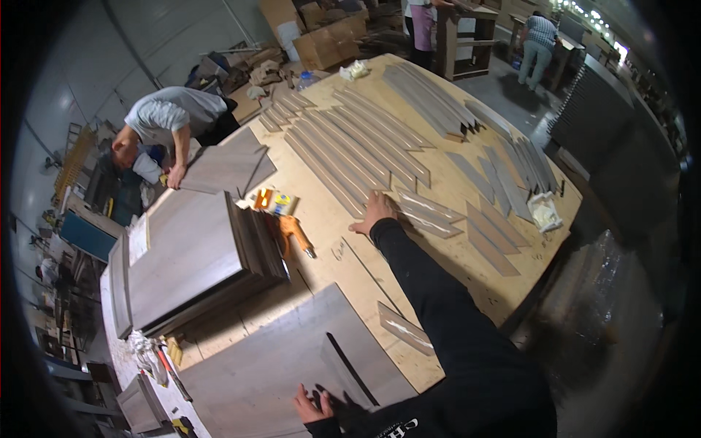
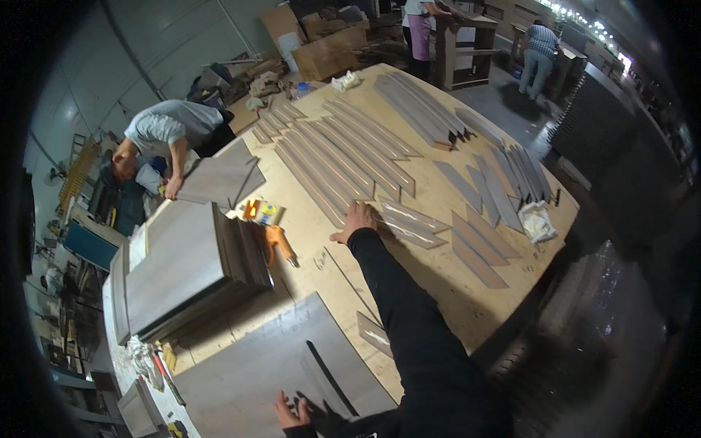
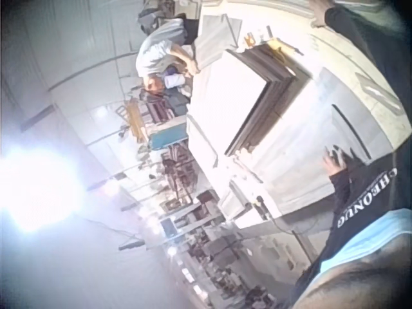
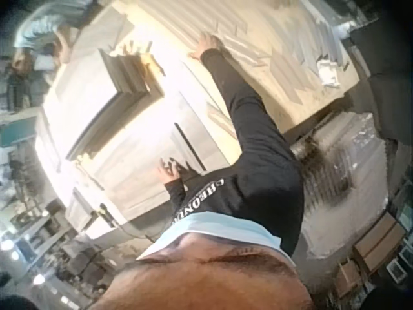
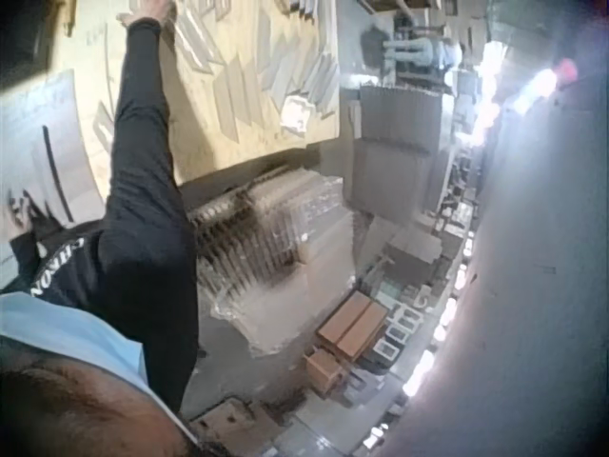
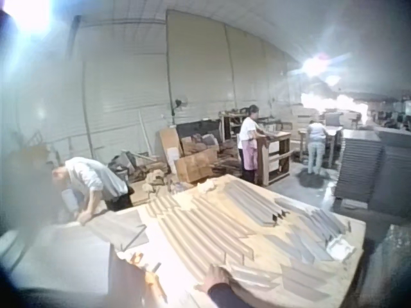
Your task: Assemble decorative wooden panels by aligning frame pieces and using a pneumatic nail gun.
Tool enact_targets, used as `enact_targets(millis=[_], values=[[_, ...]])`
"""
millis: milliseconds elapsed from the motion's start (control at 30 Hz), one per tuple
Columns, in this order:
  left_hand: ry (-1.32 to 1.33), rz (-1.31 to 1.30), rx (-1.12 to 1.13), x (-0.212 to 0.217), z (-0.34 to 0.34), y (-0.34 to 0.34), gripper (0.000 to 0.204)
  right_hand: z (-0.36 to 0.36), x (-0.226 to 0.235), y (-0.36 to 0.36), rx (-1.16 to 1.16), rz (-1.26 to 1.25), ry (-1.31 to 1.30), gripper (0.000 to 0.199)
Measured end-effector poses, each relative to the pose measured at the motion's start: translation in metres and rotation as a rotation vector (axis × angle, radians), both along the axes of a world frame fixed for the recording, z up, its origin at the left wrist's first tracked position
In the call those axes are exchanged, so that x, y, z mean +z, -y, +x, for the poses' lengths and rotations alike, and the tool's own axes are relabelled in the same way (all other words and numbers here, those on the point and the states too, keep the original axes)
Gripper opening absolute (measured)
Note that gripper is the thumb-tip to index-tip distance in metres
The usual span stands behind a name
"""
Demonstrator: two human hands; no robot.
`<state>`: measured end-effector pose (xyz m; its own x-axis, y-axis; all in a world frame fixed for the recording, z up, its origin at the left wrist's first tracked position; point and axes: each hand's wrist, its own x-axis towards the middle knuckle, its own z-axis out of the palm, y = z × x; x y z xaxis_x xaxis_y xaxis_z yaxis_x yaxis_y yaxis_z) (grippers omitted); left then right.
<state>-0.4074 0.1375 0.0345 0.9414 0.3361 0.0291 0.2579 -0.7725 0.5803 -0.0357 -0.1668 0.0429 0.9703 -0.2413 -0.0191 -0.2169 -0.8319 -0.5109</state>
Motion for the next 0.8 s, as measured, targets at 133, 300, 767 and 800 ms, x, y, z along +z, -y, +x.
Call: enact_targets(millis=[133, 300, 767, 800], values=[[-0.006, -0.196, 0.101, -0.015, -0.012, -0.007, 0.059, 0.014, -0.013, -0.012, -0.144, -0.104, -0.061, 0.099], [0.017, -0.158, 0.118, 0.015, 0.001, 0.004, 0.051, 0.0, -0.019, -0.016, -0.122, -0.135, 0.031, 0.09], [0.1, -0.666, -0.293, -0.066, 0.221, 0.099, 0.052, -0.176, -0.021, -0.038, 0.038, 0.193, -0.104, 0.028], [-0.116, -0.753, -0.205, -0.071, 0.235, 0.113, 0.054, -0.18, -0.03, -0.037, 0.016, 0.148, -0.09, 0.02]])
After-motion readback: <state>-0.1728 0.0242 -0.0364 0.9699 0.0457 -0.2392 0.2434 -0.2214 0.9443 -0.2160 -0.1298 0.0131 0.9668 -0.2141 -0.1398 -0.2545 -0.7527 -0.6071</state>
